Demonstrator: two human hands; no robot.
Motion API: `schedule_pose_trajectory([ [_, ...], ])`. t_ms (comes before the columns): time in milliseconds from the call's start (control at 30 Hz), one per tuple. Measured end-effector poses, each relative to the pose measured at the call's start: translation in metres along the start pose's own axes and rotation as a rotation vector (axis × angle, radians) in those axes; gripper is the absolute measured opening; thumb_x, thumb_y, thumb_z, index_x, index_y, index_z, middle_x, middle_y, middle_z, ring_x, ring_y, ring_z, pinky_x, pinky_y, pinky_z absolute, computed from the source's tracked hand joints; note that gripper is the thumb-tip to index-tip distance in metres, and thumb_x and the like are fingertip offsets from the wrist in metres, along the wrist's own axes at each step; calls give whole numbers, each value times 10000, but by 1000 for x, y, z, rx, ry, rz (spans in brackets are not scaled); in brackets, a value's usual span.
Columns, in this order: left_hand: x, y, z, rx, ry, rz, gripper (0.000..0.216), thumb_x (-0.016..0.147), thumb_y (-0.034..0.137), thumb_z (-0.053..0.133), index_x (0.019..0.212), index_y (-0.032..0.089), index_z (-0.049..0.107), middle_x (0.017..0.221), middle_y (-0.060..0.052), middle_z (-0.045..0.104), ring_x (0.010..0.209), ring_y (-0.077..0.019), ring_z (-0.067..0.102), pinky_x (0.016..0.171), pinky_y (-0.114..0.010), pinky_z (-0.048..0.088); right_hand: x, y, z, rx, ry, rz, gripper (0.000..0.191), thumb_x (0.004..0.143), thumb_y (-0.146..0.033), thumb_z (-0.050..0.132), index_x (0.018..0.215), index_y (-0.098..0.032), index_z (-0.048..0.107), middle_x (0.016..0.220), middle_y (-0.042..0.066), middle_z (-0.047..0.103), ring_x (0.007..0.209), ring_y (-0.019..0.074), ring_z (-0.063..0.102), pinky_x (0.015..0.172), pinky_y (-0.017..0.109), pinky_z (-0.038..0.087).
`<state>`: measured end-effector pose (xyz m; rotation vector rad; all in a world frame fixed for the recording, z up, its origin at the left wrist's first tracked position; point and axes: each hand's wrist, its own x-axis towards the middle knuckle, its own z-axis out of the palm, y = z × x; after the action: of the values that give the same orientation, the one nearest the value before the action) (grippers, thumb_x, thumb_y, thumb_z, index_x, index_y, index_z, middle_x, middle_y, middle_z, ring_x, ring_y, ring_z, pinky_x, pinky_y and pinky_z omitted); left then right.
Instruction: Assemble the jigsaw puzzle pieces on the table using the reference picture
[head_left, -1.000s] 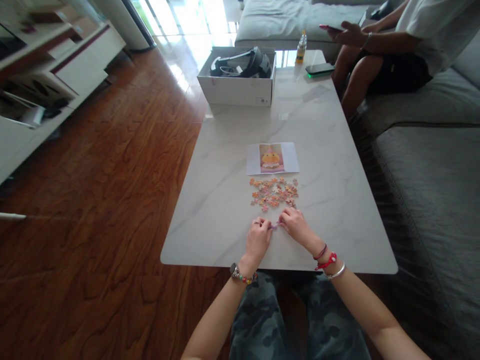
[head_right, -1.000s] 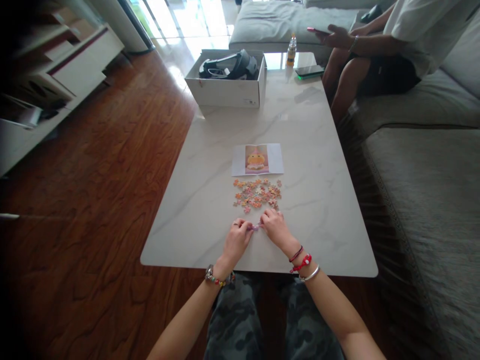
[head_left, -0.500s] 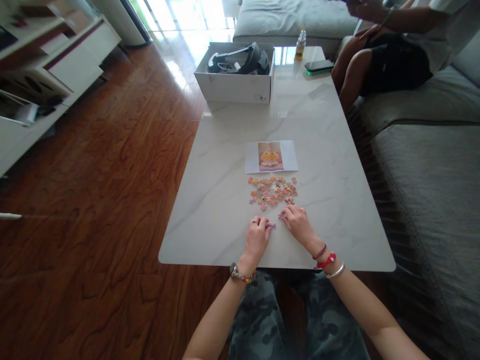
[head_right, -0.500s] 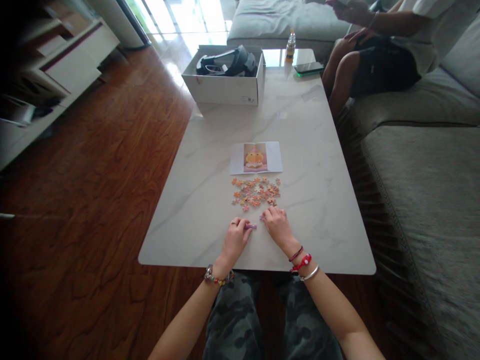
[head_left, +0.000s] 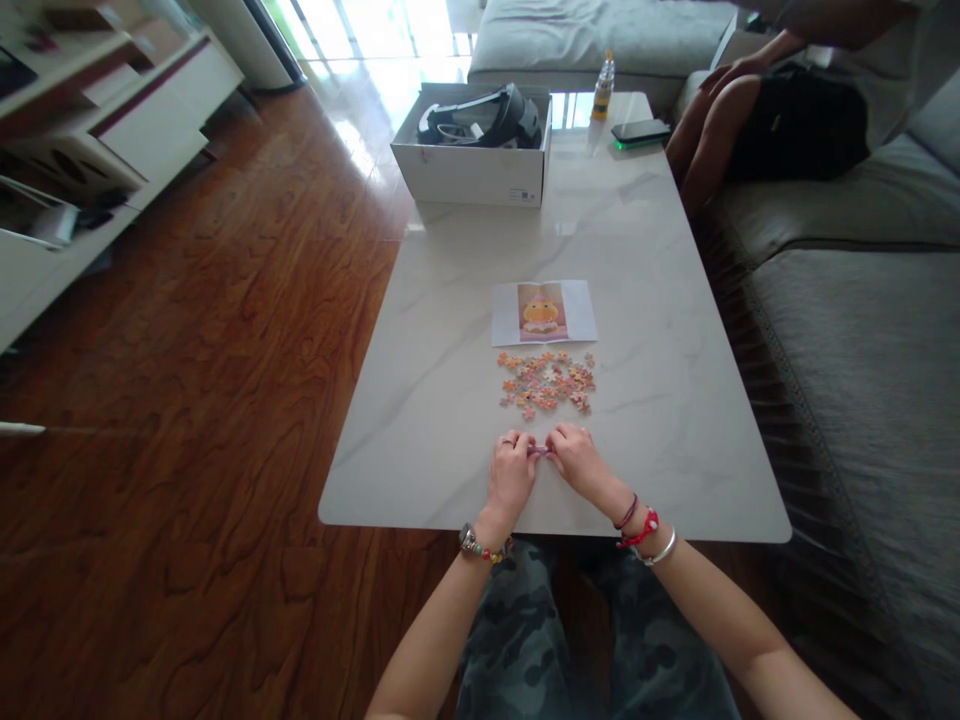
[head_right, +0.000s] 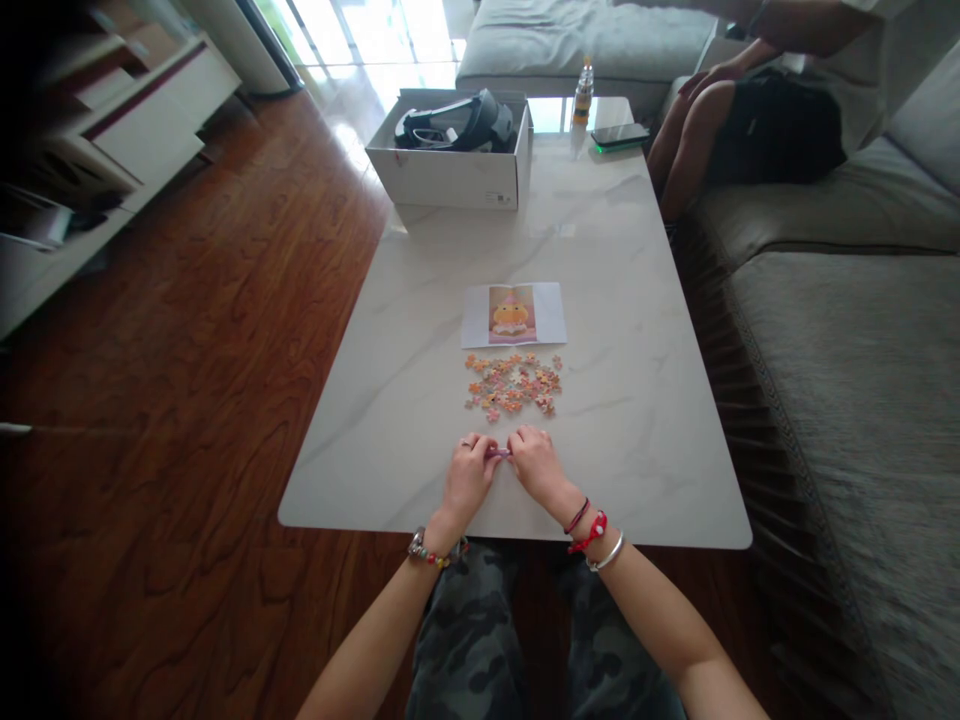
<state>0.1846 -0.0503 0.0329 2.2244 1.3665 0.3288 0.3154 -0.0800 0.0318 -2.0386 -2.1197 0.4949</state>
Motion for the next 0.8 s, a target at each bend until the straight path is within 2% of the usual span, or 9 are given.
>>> schedule_pose_trajectory([
  [233,-1,-2,-1,-5,-3,3,70,778,200,457,749,200,520,822,-26,501,784,-147,464,705,-273,401,8,-3,-2,211,-65,52,97,730,-170,526,796,-170,596,738,48,627,705,158,551,637,249,374],
  [333,-2,-3,-1,-22,-6,2,62,771,201,469,755,200,528,821,-23,504,783,-142,469,706,-270,403,9,0,-5,240,-44,74,121,730,-170,515,711,-186,634,715,52,643,685,156,561,627,243,384],
  [633,-1,3,7,-71,17,20,142,773,181,462,892,218,530,896,-30,522,850,-146,483,775,-289,407,20,66,-28,315,100,195,100,730,-184,512,750,-177,610,699,25,626,623,129,551,588,223,395],
  [800,3,9,13,-94,-9,64,199,764,163,469,955,213,500,919,-29,530,879,-153,485,801,-303,406,14,75,-25,160,212,271,103,730,-208,525,795,-160,589,755,55,572,679,154,535,640,257,398],
])
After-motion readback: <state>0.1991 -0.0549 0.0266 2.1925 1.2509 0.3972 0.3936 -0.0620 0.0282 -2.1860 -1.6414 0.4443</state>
